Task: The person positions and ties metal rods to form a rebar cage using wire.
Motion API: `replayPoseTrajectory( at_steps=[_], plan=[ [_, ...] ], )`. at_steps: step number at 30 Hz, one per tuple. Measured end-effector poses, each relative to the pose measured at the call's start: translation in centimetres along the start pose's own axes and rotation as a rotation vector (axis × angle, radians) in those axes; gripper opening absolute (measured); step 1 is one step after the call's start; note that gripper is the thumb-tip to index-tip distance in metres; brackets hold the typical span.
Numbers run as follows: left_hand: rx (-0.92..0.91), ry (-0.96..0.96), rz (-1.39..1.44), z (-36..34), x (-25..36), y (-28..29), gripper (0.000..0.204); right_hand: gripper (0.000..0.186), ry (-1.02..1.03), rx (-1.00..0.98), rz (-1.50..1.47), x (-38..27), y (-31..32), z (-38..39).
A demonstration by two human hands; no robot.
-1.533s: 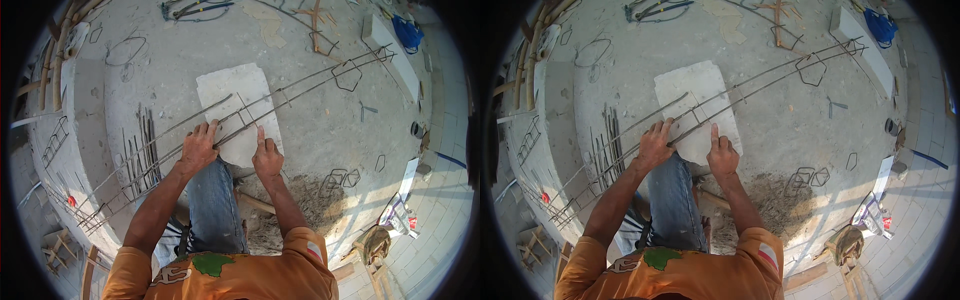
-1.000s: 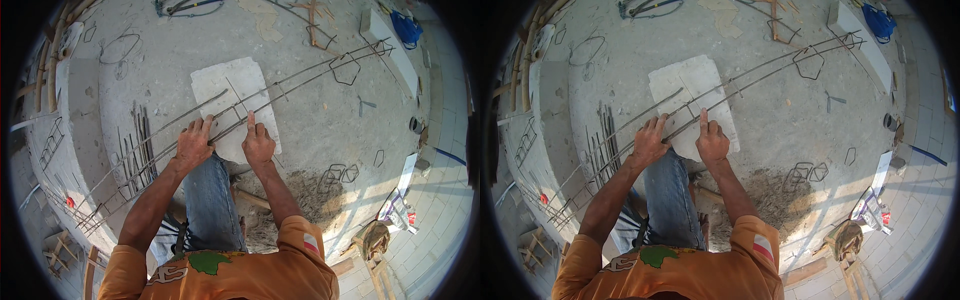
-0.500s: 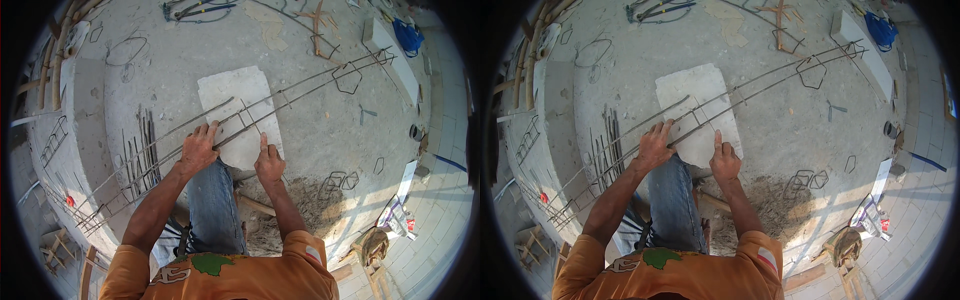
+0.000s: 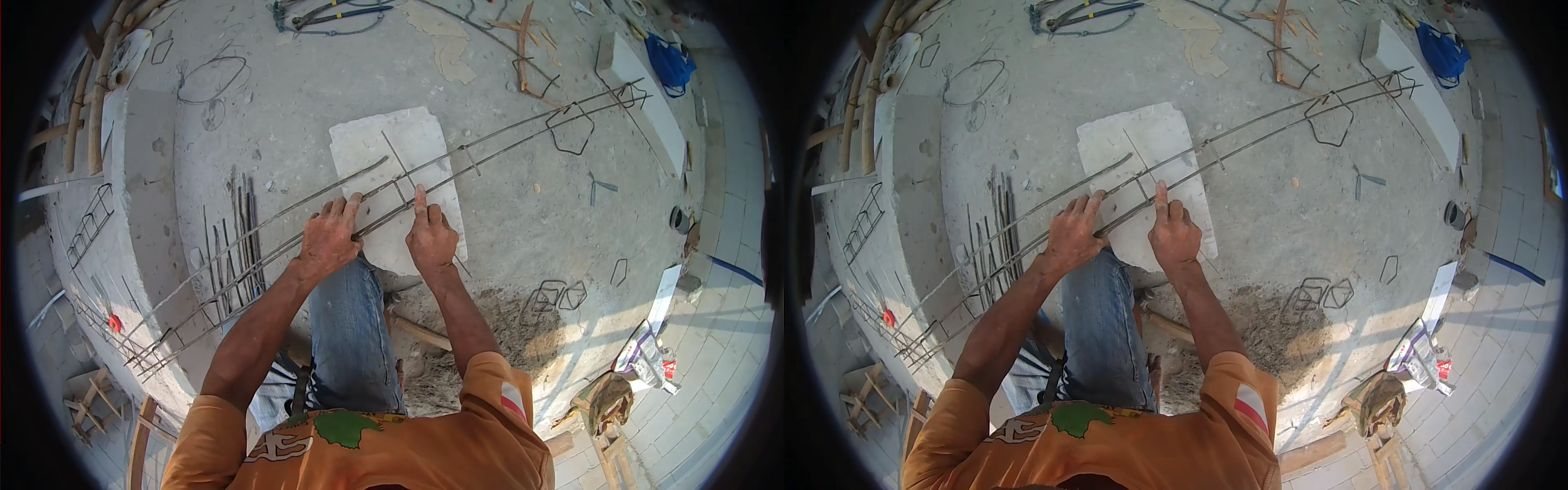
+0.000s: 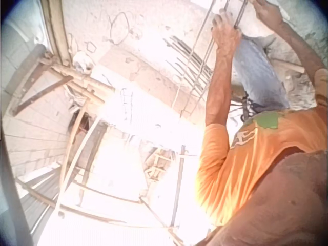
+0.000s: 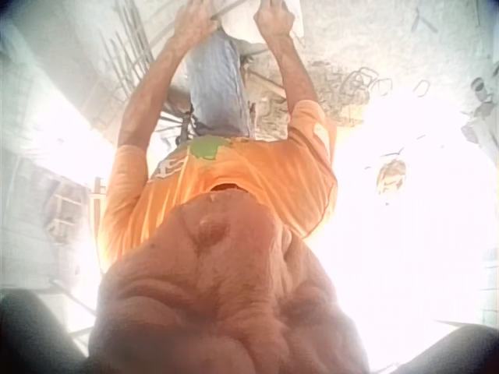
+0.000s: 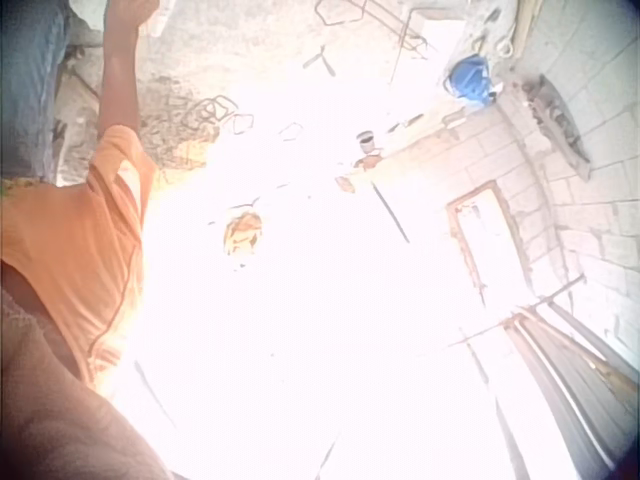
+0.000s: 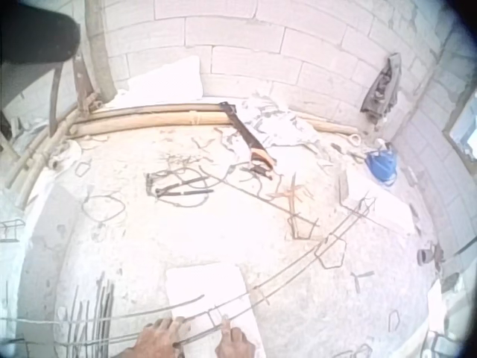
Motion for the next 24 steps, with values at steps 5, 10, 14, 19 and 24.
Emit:
replayPoseTrajectory(
  at_steps=[5,10,14,19,24],
  plan=[
    [0.005,0.0,-0.061,0.6,0.3,0.9,0.078,0.067,-0.113,0.037,-0.212,1.4,2.2,0.5],
    [0.211,-0.087,-0.005,1.3,1.5,4.1,0.08,0.051,-0.319,0.298,-0.352,3.1,7.0,3.2],
    [0.214,-0.037,0.004,2.6,3.0,9.0,0.078,0.046,-0.367,0.367,-0.343,2.1,8.0,7.2],
    [0.242,0.106,-0.161,3.8,3.7,19.1,0.083,0.046,-0.51,0.298,-0.43,1.3,8.7,11.5],
    [0.522,0.035,-0.242,6.9,6.0,33.7,0.08,0.047,-0.504,0.292,-0.426,1.4,9.7,12.7]
  ],
)
Point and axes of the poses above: each hand's wrist, its own z-axis away from the middle knuckle, its own y-axis out of the back of the hand, x = y × z, the point moved 5 cm from there along -z, towards the middle knuckle, and after that the axes turned 13 degrees about y, right-handed, at the moved point
